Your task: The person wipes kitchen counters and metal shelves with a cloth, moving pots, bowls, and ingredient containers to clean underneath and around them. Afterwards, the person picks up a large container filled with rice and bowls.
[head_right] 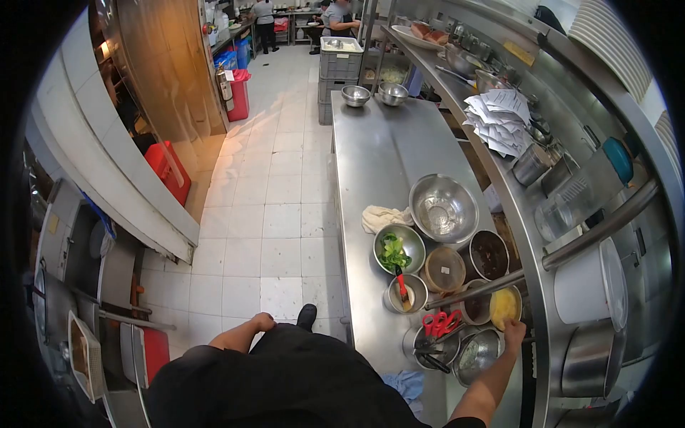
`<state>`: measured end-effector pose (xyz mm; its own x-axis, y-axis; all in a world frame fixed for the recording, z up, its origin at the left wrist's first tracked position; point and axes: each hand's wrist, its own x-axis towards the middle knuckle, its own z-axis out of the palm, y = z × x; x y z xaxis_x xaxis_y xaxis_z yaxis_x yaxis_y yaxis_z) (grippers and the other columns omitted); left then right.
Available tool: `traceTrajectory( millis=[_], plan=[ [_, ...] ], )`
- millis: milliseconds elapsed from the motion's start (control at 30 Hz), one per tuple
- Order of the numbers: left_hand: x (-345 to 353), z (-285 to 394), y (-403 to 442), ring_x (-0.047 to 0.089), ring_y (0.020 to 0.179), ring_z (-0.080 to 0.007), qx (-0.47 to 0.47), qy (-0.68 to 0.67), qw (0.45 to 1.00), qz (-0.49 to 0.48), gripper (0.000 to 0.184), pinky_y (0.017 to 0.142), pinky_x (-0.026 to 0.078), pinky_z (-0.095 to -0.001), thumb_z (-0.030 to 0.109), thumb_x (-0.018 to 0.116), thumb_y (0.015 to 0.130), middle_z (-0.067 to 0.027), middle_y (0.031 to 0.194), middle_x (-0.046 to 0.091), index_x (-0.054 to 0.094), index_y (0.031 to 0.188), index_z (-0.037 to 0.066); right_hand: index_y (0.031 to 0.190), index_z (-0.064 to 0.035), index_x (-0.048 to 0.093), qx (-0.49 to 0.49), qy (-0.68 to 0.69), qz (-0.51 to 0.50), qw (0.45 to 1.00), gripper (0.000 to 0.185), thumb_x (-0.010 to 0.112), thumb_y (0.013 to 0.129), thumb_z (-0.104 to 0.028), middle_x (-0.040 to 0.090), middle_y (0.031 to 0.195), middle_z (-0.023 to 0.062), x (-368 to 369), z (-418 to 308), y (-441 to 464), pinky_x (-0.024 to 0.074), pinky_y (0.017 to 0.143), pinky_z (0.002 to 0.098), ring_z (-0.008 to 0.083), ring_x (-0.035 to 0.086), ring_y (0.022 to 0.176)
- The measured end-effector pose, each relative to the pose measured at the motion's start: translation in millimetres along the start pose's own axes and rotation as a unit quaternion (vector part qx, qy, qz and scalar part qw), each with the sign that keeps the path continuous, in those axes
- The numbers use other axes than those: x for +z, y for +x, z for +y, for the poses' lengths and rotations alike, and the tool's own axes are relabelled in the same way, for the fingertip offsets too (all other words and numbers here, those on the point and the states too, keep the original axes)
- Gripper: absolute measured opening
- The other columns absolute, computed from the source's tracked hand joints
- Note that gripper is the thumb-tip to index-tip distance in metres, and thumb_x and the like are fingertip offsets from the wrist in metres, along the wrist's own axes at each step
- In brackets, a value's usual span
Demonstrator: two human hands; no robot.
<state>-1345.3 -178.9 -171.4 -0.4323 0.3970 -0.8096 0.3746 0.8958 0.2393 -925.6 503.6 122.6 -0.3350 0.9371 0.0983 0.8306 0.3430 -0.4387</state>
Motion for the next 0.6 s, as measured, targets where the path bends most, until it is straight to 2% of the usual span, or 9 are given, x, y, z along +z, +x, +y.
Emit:
traceTrajectory(
  millis=[33,67,167,233,300,367,433,533,600],
  plan=[
    [-0.5,0.8,-3.3,0.063,0.111,-0.0346,0.004,0.004,1.0,0.004,0.041,0.096,0.049,-0.0401,0.034,0.064,0.078,-0.0194,0.115,0.068,0.073,0.105,0.005,0.088,0.0076,0.067,0.018,0.035,0.043,0.998,0.029,0.061,0.081,-0.02,0.065,0.08,0.0288,-0.8,1.1,-2.1,0.0513,0.071,0.0442,0.0371,0.07,0.078],
    [-0.2,2.1,-7.3,0.063,0.111,-0.0346,0.008,0.009,1.0,0.008,0.041,0.096,0.049,-0.0403,0.033,0.064,0.078,-0.0193,0.115,0.068,0.073,0.105,0.005,0.089,0.0085,0.067,0.022,-0.06,0.072,0.995,0.03,0.062,0.078,-0.019,0.066,0.077,0.0276,0.3,1.3,-4.7,0.0509,0.07,0.0436,0.035,0.07,0.075],
    [-0.4,-2.0,-4.4,0.063,0.11,-0.036,0.021,-0.025,0.999,0.025,0.042,0.095,0.049,-0.0417,0.034,0.062,0.077,-0.0199,0.114,0.068,0.074,0.104,0.005,0.089,0.0083,0.068,-0.034,-0.061,-0.073,0.995,0.03,0.062,0.077,-0.019,0.067,0.074,0.0245,-3.5,-9.4,-2.4,0.0508,0.069,0.0419,0.0325,0.07,0.072],
    [-1.6,-1.3,6.6,0.063,0.108,-0.0367,0.048,0.022,0.998,0.015,0.042,0.094,0.049,-0.0426,0.036,0.06,0.078,-0.0208,0.112,0.068,0.074,0.102,0.004,0.09,0.0081,0.068,-0.03,0.038,0.001,0.999,0.032,0.061,0.077,-0.02,0.067,0.072,0.0236,8.1,31.5,10.8,0.0502,0.067,0.0398,0.0264,0.069,0.069],
    [5.1,-5.8,5.4,0.064,0.106,-0.0371,0.041,0.016,0.999,0.023,0.043,0.092,0.05,-0.0436,0.038,0.058,0.079,-0.0216,0.11,0.068,0.074,0.1,0.004,0.091,0.0078,0.068,-0.007,-0.134,0.138,0.981,0.031,0.062,0.078,-0.02,0.067,0.076,0.0261,14.7,9.6,-1.3,0.0509,0.068,0.0407,0.0291,0.069,0.071],
    [7.4,-5.2,6.1,0.065,0.104,-0.0369,0.023,-0.014,0.998,0.049,0.044,0.091,0.05,-0.0441,0.039,0.057,0.079,-0.0217,0.107,0.069,0.074,0.098,0.003,0.088,0.0071,0.069,-0.098,-0.109,-0.037,0.988,0.029,0.06,0.08,-0.019,0.067,0.084,0.0297,20.9,24.6,16.3,0.0515,0.071,0.0451,0.0397,0.068,0.077],
    [10.9,-7.4,13.5,0.065,0.103,-0.0365,0.022,-0.018,0.997,0.068,0.043,0.09,0.051,-0.0442,0.038,0.057,0.079,-0.0215,0.106,0.069,0.074,0.097,0.003,0.085,0.0089,0.068,-0.05,0.132,-0.052,0.989,0.027,0.06,0.08,-0.016,0.069,0.079,0.0245,13.3,27.8,7.7,0.0512,0.068,0.0439,0.038,0.068,0.073],
    [-5.2,0.4,-4.7,0.065,0.104,-0.0365,0.036,-0.019,0.999,0.008,0.042,0.09,0.051,-0.044,0.037,0.058,0.079,-0.021,0.108,0.069,0.074,0.097,0.004,0.085,0.0113,0.066,-0.009,-0.058,0.084,0.995,0.027,0.063,0.077,-0.015,0.065,0.067,0.0126,20.7,29.6,7.1,0.0485,0.063,0.0369,0.0187,0.063,0.066],
    [0.7,-6.0,4.7,0.065,0.104,-0.0364,0.029,-0.029,0.999,0.007,0.041,0.09,0.05,-0.0437,0.037,0.058,0.079,-0.0207,0.109,0.069,0.074,0.098,0.004,0.085,0.012,0.065,-0.035,0.017,-0.012,0.999,0.027,0.063,0.076,-0.014,0.063,0.066,0.0085,11.4,18.6,2.7,0.0468,0.062,0.0341,0.0132,0.058,0.067]
  ],
)
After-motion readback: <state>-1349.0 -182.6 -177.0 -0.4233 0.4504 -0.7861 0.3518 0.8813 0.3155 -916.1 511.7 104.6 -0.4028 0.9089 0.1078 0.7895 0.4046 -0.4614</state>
